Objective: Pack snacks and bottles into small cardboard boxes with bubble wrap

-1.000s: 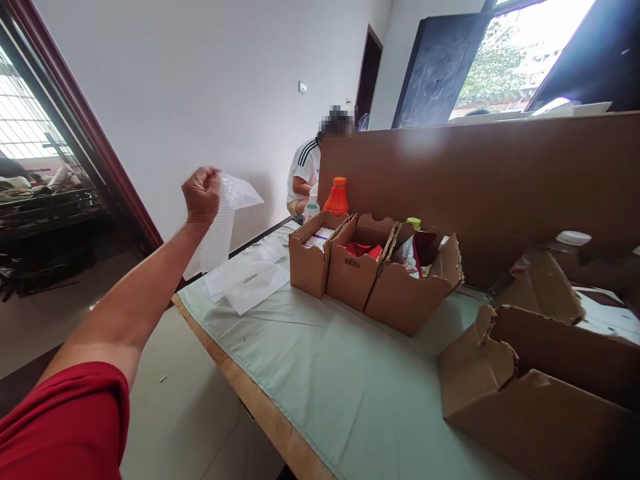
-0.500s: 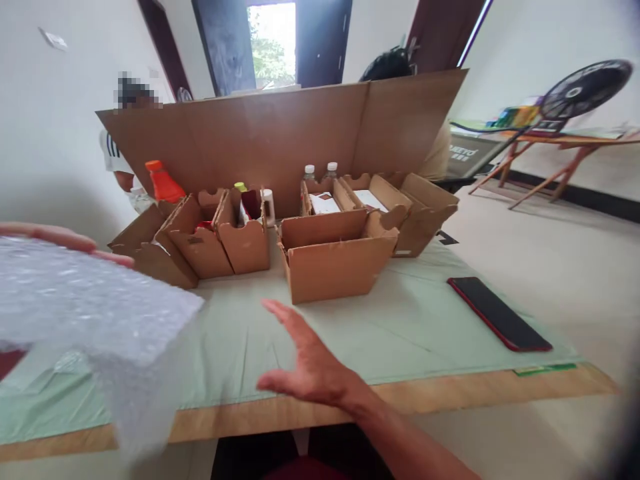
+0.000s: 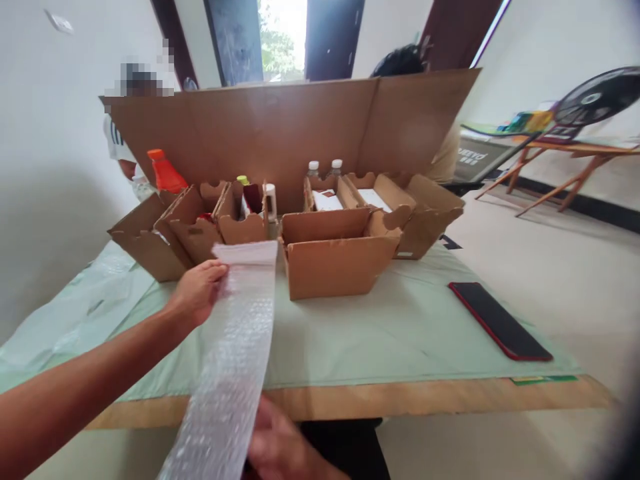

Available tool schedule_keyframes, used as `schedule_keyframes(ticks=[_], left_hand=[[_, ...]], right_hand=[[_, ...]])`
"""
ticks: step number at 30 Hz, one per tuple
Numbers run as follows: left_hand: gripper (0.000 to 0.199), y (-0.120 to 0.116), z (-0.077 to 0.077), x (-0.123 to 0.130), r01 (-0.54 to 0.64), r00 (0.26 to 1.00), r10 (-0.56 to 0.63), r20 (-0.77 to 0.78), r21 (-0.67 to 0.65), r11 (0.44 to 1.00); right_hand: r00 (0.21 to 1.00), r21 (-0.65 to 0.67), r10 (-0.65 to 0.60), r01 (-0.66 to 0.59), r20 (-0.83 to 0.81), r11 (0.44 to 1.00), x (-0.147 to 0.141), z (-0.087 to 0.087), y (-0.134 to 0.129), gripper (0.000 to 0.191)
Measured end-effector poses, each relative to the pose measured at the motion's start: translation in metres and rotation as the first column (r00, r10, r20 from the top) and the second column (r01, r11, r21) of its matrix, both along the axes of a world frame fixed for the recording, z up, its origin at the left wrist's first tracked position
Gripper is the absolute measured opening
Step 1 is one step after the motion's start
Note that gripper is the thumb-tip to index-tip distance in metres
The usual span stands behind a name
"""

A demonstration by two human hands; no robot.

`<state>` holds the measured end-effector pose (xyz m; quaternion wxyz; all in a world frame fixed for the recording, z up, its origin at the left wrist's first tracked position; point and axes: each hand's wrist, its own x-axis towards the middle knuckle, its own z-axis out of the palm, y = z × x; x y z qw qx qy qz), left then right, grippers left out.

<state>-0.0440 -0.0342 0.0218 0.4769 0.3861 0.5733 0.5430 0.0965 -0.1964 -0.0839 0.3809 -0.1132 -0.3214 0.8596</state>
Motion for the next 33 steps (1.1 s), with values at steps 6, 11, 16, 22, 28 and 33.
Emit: schedule_keyframes(ticks=[6,11,16,22,28,33], left_hand=[[0.027,0.044,-0.082,0.000,0.055,0.988,-0.086,-0.126,-0.232,0.971],[0.070,0.033,-0.102,-0.027,0.053,0.960,-0.075,-0.270,-0.088,0.995],[0.040,-0.045,-0.096,-0.083,0.599,0.617,-0.411,-0.671,0.062,0.798],[0.090,-0.122,-0.077,-0.106,0.821,0.472,-0.744,-0.472,-0.073,0.567],[0.032,-0.097,-0.103,-0.064,0.454,0.691,-0.348,-0.634,0.007,0.891],[0.051,-0.064,-0.116,-0.046,0.382,0.684,-0.374,-0.626,-0.129,0.915]], right_hand=[[0.902,-0.041,-0.167,0.200,0.399,0.979,0.024,-0.019,-0.015,0.058],[0.818,-0.031,-0.265,0.325,0.510,0.945,0.032,-0.028,-0.022,0.083],[0.804,0.018,-0.123,0.138,0.582,0.990,0.036,-0.031,-0.020,0.049],[0.965,-0.246,-0.123,0.181,0.233,0.952,0.041,-0.018,-0.002,0.041],[0.927,-0.052,-0.262,0.286,0.268,0.957,0.045,-0.007,0.019,0.061],[0.418,0.710,-0.707,0.182,0.570,0.680,0.056,-0.011,0.025,0.038]])
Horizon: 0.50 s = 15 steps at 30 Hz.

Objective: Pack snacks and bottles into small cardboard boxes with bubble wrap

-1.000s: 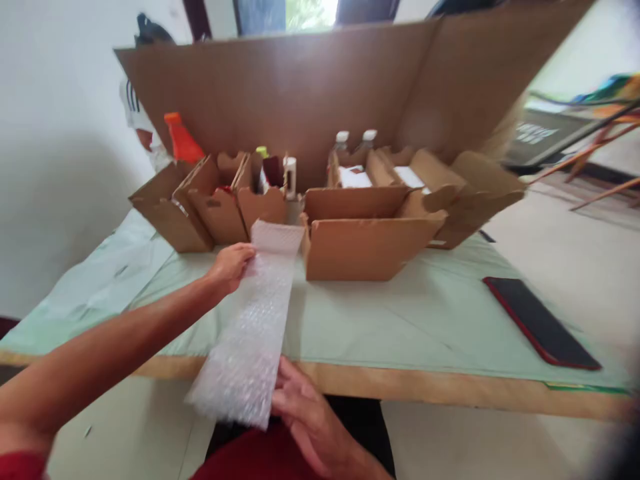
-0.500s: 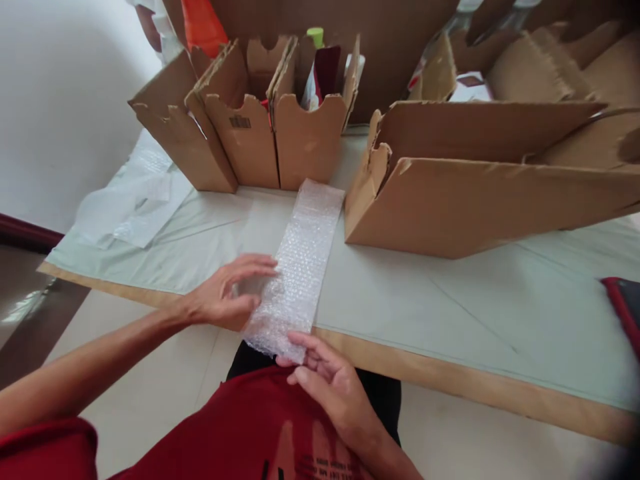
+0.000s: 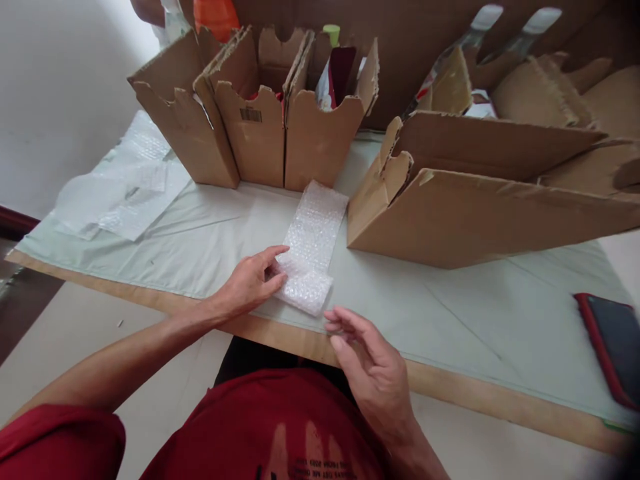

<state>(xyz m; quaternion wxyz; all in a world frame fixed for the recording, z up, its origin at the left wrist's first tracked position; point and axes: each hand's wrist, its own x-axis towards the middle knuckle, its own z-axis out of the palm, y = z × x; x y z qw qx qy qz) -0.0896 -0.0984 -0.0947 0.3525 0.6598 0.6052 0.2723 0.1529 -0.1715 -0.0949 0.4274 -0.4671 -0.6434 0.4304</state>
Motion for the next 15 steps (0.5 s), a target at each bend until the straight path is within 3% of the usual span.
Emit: schedule_keyframes(ticks=[2,4,8,11,13,15], left_hand=[[0.056,0.002,0.000,0.001,-0.002,0.999,0.003,-0.047,0.007,1.000],[0.059,0.001,-0.001,0.001,-0.005,0.997,0.008,-0.083,0.029,1.000],[0.058,-0.003,-0.009,0.001,0.004,0.991,0.010,-0.132,0.111,0.994],[0.055,-0.004,-0.016,-0.004,0.027,0.975,0.026,-0.219,0.239,0.971],[0.056,-0.007,-0.016,-0.009,0.079,0.959,0.033,-0.281,0.380,0.922],[0.056,-0.012,-0.014,-0.016,0.214,0.936,-0.032,-0.350,0.493,0.843]], right_hand=[[0.959,0.276,-0.008,-0.073,0.283,0.959,0.002,-0.003,0.008,0.035],[0.886,0.411,-0.017,-0.198,0.463,0.890,-0.001,-0.006,0.020,0.039],[0.741,0.402,0.003,-0.368,0.672,0.839,-0.014,-0.012,0.041,0.040],[0.685,0.366,0.025,-0.420,0.728,0.831,-0.022,-0.017,0.050,0.034],[0.670,0.350,0.032,-0.427,0.741,0.834,-0.025,-0.020,0.053,0.031],[0.675,0.347,0.038,-0.426,0.737,0.835,-0.025,-0.021,0.055,0.029]])
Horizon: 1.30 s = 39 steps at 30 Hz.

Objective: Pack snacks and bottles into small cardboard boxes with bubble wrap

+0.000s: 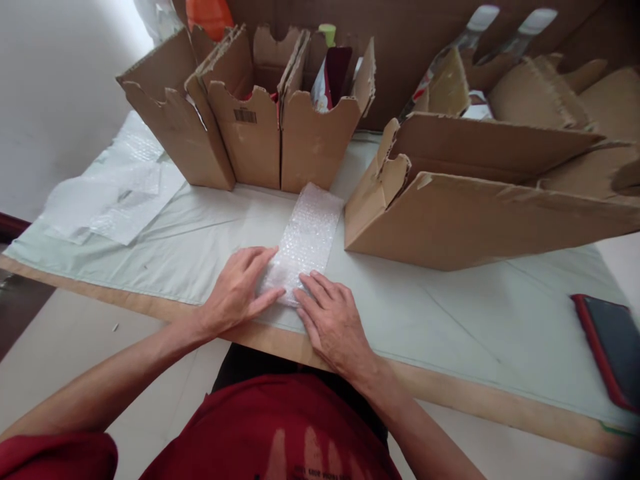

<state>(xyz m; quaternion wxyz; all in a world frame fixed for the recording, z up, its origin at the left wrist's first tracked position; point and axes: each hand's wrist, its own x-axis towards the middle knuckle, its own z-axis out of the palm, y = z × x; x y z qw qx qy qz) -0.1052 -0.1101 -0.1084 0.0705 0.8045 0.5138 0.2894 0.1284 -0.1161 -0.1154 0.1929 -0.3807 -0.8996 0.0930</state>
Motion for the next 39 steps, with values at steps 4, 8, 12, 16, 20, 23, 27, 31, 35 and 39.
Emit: schedule_keyframes(ticks=[4,8,12,16,20,23,27,31,35,39], left_hand=[[0.032,-0.014,0.007,-0.005,0.279,0.957,-0.275,-0.092,0.039,0.959],[0.030,-0.021,0.009,0.001,0.246,0.969,-0.243,0.048,-0.087,0.965],[0.035,-0.010,0.006,0.008,0.091,0.989,-0.049,0.143,-0.309,0.947],[0.035,0.000,0.001,0.012,0.041,0.996,-0.019,0.092,-0.251,0.967],[0.031,-0.009,0.003,0.008,0.081,0.997,-0.082,0.011,0.010,0.997],[0.030,-0.021,0.009,0.003,0.180,0.984,-0.180,0.002,-0.028,0.983],[0.028,-0.015,0.008,0.003,0.112,0.990,-0.094,0.105,-0.179,0.977],[0.026,0.008,-0.003,0.009,0.000,0.999,0.008,0.046,-0.159,0.987],[0.025,0.007,-0.004,0.011,-0.010,1.000,0.010,-0.007,0.002,1.000],[0.026,-0.015,0.005,0.006,0.126,0.991,-0.127,0.040,0.018,0.992]], right_hand=[[0.993,-0.089,0.024,-0.034,-0.117,0.995,0.006,0.009,0.001,0.030],[0.964,-0.290,-0.046,-0.033,-0.262,0.957,0.014,0.022,-0.002,0.029],[0.924,-0.051,-0.148,0.139,-0.352,0.989,0.020,0.019,-0.007,0.032],[0.983,0.102,-0.007,0.026,-0.183,0.994,0.019,0.005,-0.005,0.027],[0.992,0.048,0.015,-0.009,-0.122,0.999,0.017,0.003,0.006,0.025],[0.981,-0.136,0.028,-0.055,-0.194,0.989,0.020,0.013,0.011,0.027],[0.975,-0.194,-0.048,0.005,-0.217,0.981,0.024,0.020,0.013,0.031],[0.991,0.037,-0.048,0.053,-0.123,0.998,0.020,0.013,0.016,0.032],[0.998,0.031,0.048,-0.047,-0.049,0.998,0.014,0.012,0.028,0.025],[0.986,-0.222,0.103,-0.131,-0.133,0.966,0.016,0.026,0.034,0.025]])
